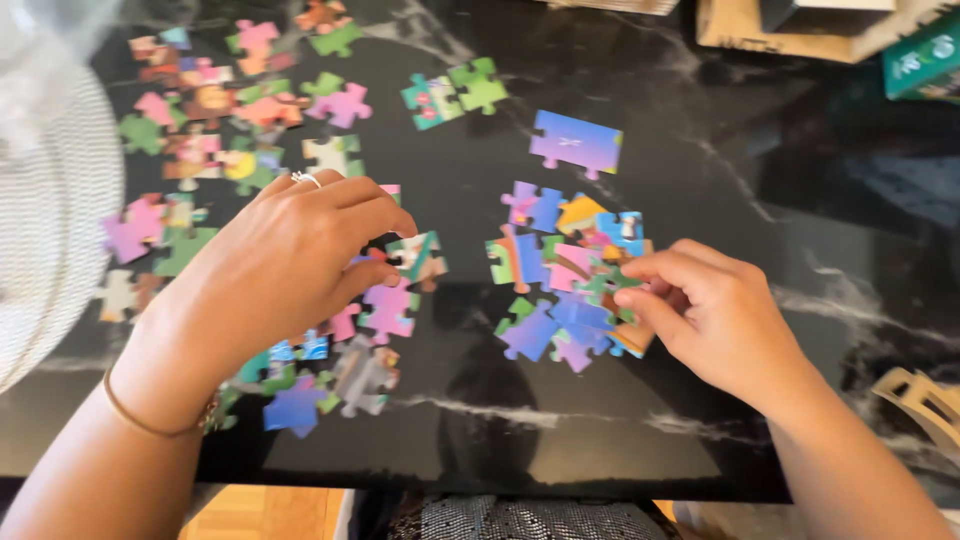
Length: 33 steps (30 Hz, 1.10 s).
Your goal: Assembling a colorful jigsaw puzzle on a table.
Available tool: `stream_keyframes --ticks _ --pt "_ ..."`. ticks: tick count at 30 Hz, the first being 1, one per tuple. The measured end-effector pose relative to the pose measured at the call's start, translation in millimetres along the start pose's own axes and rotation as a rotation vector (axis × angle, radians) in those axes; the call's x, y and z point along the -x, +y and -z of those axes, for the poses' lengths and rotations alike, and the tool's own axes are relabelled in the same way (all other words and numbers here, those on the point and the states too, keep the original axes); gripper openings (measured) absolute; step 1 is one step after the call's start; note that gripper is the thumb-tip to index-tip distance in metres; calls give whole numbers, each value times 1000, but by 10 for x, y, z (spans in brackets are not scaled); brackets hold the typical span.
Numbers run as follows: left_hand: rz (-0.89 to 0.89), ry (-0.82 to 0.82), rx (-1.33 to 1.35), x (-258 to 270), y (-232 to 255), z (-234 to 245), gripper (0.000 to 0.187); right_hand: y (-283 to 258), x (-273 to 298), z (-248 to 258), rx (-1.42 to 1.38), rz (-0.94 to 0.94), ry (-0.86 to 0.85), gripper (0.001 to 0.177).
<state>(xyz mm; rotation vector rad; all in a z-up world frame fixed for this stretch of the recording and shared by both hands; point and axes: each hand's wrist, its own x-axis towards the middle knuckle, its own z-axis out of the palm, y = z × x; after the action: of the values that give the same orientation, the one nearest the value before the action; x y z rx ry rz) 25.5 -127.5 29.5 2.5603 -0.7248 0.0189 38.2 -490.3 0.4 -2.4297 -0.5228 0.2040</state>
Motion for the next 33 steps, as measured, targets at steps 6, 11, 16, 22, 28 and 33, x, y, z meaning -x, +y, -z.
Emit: stream_keyframes --ticks 6,11,16,22,28,33 --pt "167 24 9 271 -299 108 28 -524 -140 -289 221 342 11 27" --pt "157 60 27 442 -564 -28 31 -890 -355 -621 298 346 -128 34" --pt "211 -3 61 546 -577 -54 32 -1111 -521 -912 337 396 -207 47" --pt "192 -21 -82 629 -535 -203 63 -1321 -684 -1088 329 478 -279 66" --pt "247 -87 -158 591 -513 -220 37 -1348 -788 -1121 325 395 -373 46" --pt "202 -34 -85 598 -572 -235 40 -1371 -858 -1137 303 268 -461 47"
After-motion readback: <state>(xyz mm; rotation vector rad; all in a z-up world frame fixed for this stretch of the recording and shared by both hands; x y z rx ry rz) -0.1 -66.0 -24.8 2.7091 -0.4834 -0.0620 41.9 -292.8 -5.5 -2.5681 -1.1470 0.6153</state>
